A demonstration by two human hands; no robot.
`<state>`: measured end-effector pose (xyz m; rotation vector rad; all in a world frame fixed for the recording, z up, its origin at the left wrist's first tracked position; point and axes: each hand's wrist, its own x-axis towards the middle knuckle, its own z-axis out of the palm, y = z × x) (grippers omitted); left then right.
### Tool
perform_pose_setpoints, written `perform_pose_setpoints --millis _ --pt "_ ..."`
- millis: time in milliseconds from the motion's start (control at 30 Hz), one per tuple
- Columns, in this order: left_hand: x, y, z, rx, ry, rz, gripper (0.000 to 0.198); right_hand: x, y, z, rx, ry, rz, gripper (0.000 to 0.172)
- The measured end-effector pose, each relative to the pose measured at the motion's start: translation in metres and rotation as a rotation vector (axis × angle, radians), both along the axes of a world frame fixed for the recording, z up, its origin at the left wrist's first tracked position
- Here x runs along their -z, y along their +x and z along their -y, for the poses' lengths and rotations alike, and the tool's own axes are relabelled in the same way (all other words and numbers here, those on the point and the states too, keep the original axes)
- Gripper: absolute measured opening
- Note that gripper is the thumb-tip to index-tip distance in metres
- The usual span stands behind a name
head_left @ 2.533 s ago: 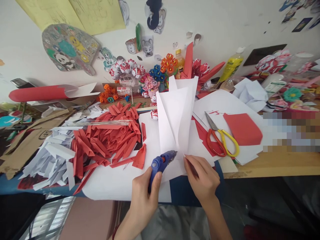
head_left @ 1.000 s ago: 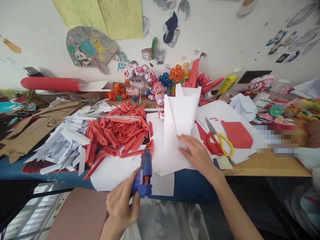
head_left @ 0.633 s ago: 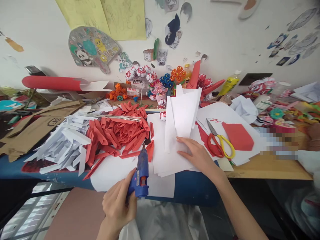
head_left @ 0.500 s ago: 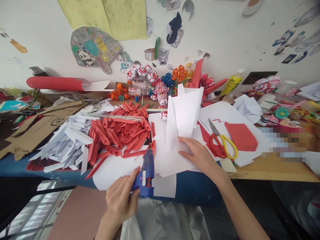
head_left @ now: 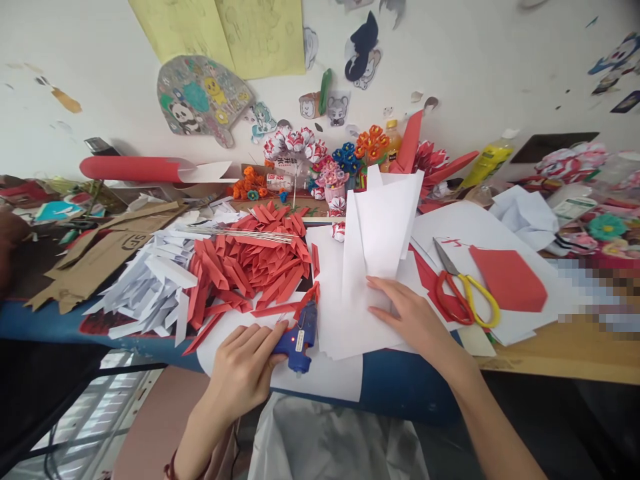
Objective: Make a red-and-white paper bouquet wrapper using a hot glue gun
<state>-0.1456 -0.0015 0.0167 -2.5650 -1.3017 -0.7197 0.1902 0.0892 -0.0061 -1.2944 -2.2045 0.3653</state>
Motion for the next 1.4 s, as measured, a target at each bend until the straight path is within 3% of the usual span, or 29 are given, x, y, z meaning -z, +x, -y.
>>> perform_pose_setpoints --millis 233,433,833,1000,1167,1400 --pt "0.002 0.015 -0.018 -0.095 -0.067 -0.066 0.034 0.002 0.0 0.001 -0.006 -0.022 -0.044 0.042" --pt "0.004 0.018 -0.016 -0.225 -0.032 -0.18 0.046 0.005 0.0 0.001 -0.003 -0.024 -0.106 0.042" --pt "0.007 0.012 -0.013 -0.188 0.026 -0.116 0.043 0.007 0.001 0.002 0.017 -0.029 -0.109 0.04" --pt "0.008 0.024 -0.024 -0.206 0.079 -0.032 0.039 0.007 0.001 0.002 0.011 -0.019 -0.114 0.04" --pt "0.005 0.039 -0.033 -0.237 0.131 -0.064 0.037 0.005 0.001 0.002 0.015 -0.047 -0.109 0.04" --pt "0.0 0.038 -0.021 -0.301 0.11 -0.165 0.048 0.004 0.001 0.002 0.014 -0.047 -0.119 0.04"
